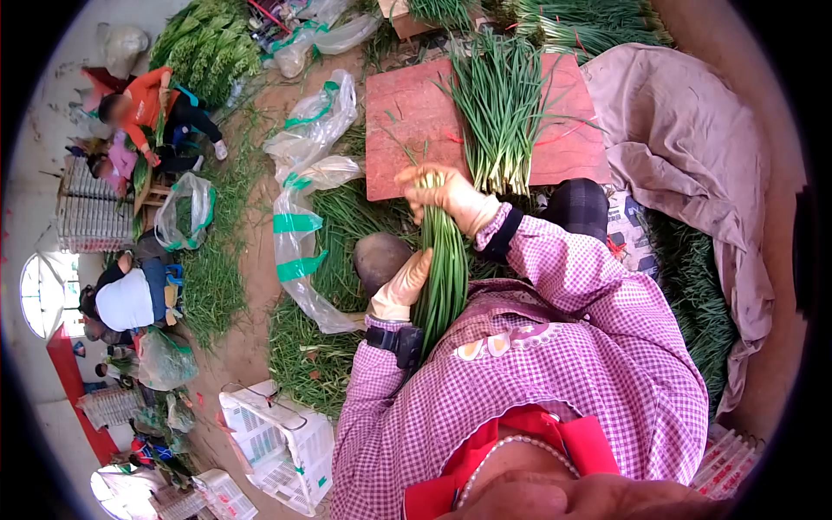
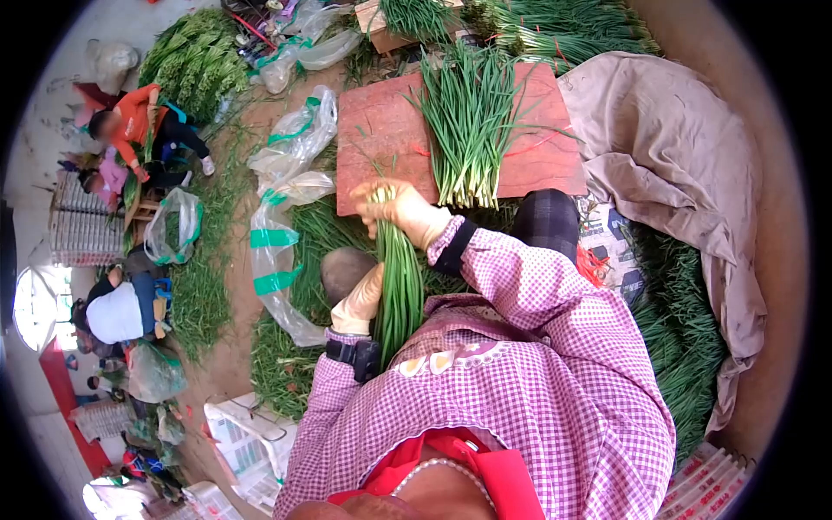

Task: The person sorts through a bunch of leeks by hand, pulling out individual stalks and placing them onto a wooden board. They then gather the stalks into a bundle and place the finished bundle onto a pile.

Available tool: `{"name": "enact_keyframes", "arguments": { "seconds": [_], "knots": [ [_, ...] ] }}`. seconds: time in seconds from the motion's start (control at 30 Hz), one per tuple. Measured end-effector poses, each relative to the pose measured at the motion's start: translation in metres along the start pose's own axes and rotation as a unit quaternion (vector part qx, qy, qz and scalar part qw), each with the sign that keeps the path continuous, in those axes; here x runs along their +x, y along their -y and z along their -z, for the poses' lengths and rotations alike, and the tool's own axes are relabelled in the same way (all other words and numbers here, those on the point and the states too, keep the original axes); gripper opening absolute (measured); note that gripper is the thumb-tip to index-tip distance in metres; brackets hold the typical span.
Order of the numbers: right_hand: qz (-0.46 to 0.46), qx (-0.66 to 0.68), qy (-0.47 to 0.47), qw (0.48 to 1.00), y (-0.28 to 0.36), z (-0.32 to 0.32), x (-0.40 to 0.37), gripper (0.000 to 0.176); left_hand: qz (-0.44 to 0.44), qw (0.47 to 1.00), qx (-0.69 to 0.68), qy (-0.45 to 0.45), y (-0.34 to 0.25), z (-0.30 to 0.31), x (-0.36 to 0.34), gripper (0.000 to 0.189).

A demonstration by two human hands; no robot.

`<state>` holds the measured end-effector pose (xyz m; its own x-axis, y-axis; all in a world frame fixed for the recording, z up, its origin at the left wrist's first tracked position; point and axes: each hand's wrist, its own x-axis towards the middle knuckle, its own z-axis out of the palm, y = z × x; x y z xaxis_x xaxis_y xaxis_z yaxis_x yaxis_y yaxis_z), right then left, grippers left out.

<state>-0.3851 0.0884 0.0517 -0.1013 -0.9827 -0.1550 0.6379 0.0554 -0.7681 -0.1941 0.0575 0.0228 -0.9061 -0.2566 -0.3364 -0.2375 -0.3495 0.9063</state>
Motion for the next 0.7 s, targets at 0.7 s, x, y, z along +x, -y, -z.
{"name": "enact_keyframes", "arguments": {
  "seconds": [0.7],
  "knots": [
    [0.386,0.041,-0.083,0.918,0.123,-0.014,0.062,0.023,-0.071,0.926,0.143,-0.341,-0.028,0.065,-0.107,0.066]
  ]
}}
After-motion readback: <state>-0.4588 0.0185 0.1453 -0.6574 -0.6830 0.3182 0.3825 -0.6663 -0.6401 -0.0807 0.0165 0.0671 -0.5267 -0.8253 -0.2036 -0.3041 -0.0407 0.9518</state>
